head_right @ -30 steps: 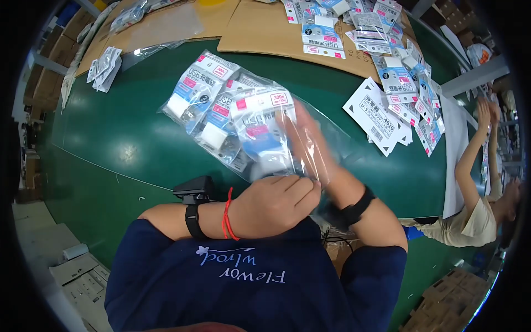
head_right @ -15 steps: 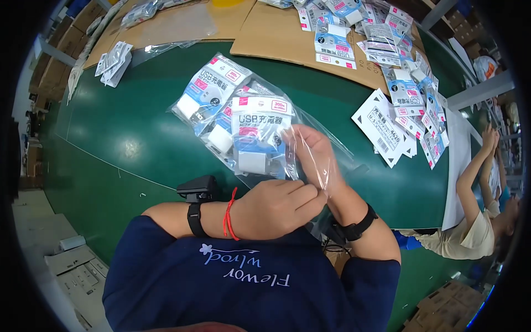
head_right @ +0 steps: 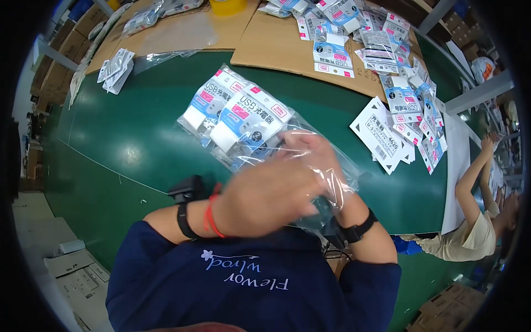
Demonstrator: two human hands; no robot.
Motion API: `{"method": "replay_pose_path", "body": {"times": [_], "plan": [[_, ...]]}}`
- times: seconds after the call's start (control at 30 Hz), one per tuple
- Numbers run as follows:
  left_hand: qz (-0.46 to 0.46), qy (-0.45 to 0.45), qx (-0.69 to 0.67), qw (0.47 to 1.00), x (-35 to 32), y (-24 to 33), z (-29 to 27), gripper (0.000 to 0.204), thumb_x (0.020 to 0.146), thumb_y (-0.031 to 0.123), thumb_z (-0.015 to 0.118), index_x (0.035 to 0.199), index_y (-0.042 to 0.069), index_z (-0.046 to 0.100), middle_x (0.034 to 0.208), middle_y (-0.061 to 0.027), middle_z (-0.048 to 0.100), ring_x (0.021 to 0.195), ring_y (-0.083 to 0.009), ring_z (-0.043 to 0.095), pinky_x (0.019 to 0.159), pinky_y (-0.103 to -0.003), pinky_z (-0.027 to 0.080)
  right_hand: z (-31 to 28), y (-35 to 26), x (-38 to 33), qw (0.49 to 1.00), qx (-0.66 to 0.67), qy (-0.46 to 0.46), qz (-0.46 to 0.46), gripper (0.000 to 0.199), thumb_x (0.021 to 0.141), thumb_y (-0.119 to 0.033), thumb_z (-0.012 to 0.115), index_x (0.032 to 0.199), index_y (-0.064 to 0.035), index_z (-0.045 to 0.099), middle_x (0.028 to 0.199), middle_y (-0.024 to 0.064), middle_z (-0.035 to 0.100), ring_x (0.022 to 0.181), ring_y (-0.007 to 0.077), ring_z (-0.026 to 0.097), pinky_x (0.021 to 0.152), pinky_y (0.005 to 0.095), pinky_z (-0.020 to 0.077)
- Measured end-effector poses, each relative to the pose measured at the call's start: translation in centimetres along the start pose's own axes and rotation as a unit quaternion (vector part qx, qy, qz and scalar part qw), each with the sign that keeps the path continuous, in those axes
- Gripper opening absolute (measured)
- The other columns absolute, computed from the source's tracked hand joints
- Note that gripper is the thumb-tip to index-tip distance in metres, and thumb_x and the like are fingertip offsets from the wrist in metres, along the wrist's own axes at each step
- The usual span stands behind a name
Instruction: The person packs USB chargers and a label into a plastic bag by hand, seals it, and repeats the process for a second bag.
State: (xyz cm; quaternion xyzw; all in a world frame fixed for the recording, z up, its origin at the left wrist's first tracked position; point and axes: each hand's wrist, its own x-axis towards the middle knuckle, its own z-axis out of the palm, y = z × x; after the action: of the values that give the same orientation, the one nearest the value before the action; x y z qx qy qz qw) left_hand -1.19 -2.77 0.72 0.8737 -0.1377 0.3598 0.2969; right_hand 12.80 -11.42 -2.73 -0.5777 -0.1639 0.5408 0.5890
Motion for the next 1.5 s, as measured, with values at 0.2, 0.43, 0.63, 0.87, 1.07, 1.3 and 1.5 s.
{"method": "replay_pose_path", "body": {"times": [0.2,0.43,0.63,0.87,1.07,1.3,1.5], "plan": [[-0.169,-0.110,0.198,0.959,-2.7,-5.0,-3.8,0.046,0.080,0.023,0.069,0.114,-0.005,0.057,0.120,-0.0221,0.057,0.113,-0.0386,0.053,0.098,-0.044,0.041,-6.3,-2.8,-7.3,0.980,-0.181,0.036,-0.072,0.026,0.092,-0.014,0.053,0.111,0.0023,0.062,0.079,0.0065,0.066,0.063,0.0100,0.060,0.051,0.0209,0.0466],[-0.164,-0.171,0.233,0.943,0.4,-4.0,-5.6,0.053,0.084,0.031,0.065,0.124,0.000,0.054,0.135,-0.0192,0.048,0.126,-0.0383,0.043,0.105,-0.052,0.030,-1.1,-6.2,-12.6,0.806,-0.176,-0.314,-0.471,0.024,0.090,-0.014,0.056,0.097,0.0068,0.067,0.079,0.0145,0.067,0.059,0.0168,0.063,0.046,0.0237,0.0443],[-0.166,-0.198,0.252,0.933,-0.5,-6.1,-2.8,0.055,0.086,0.034,0.061,0.133,0.007,0.050,0.142,-0.0167,0.042,0.131,-0.0375,0.038,0.108,-0.052,0.025,-5.4,-6.3,-13.6,0.824,-0.335,0.092,-0.448,0.017,0.081,-0.013,0.070,0.075,0.0008,0.062,0.071,0.0072,0.059,0.063,0.0196,0.057,0.056,0.0279,0.0439],[-0.152,-0.192,0.264,0.933,0.0,-8.5,-2.8,0.054,0.086,0.033,0.062,0.132,0.009,0.051,0.142,-0.0147,0.043,0.131,-0.0369,0.038,0.109,-0.051,0.024,-15.3,-1.9,-7.1,0.662,-0.611,0.322,-0.292,0.023,0.076,-0.017,0.074,0.095,-0.0045,0.070,0.081,0.0090,0.055,0.078,0.0230,0.053,0.069,0.0332,0.0430],[-0.136,-0.185,0.279,0.933,0.0,-8.4,-2.8,0.053,0.086,0.032,0.062,0.133,0.009,0.050,0.142,-0.0145,0.043,0.132,-0.0368,0.037,0.110,-0.051,0.023,-17.1,-0.6,-5.9,0.630,-0.679,0.277,-0.256,0.032,0.078,-0.021,0.073,0.108,-0.0091,0.070,0.087,0.0101,0.054,0.085,0.0248,0.053,0.074,0.0324,0.0437],[-0.105,-0.111,0.235,0.960,-0.1,-7.7,-3.6,0.053,0.088,0.027,0.060,0.134,0.003,0.048,0.141,-0.0161,0.043,0.132,-0.0331,0.039,0.110,-0.047,0.025,-16.1,-2.0,-6.6,0.739,-0.552,0.270,-0.275,0.035,0.074,-0.021,0.073,0.107,-0.0094,0.070,0.089,0.0080,0.055,0.084,0.0223,0.052,0.073,0.0307,0.0433],[-0.360,0.026,-0.549,0.754,2.8,-3.8,-0.7,0.040,0.092,0.013,0.058,0.129,-0.001,0.052,0.127,-0.0139,0.056,0.116,-0.0175,0.053,0.097,-0.032,0.042,-5.8,-5.2,-7.8,0.538,-0.644,0.231,-0.492,0.026,0.081,-0.016,0.070,0.107,-0.0118,0.071,0.093,0.0069,0.057,0.083,0.0212,0.052,0.074,0.0293,0.0429]]}}
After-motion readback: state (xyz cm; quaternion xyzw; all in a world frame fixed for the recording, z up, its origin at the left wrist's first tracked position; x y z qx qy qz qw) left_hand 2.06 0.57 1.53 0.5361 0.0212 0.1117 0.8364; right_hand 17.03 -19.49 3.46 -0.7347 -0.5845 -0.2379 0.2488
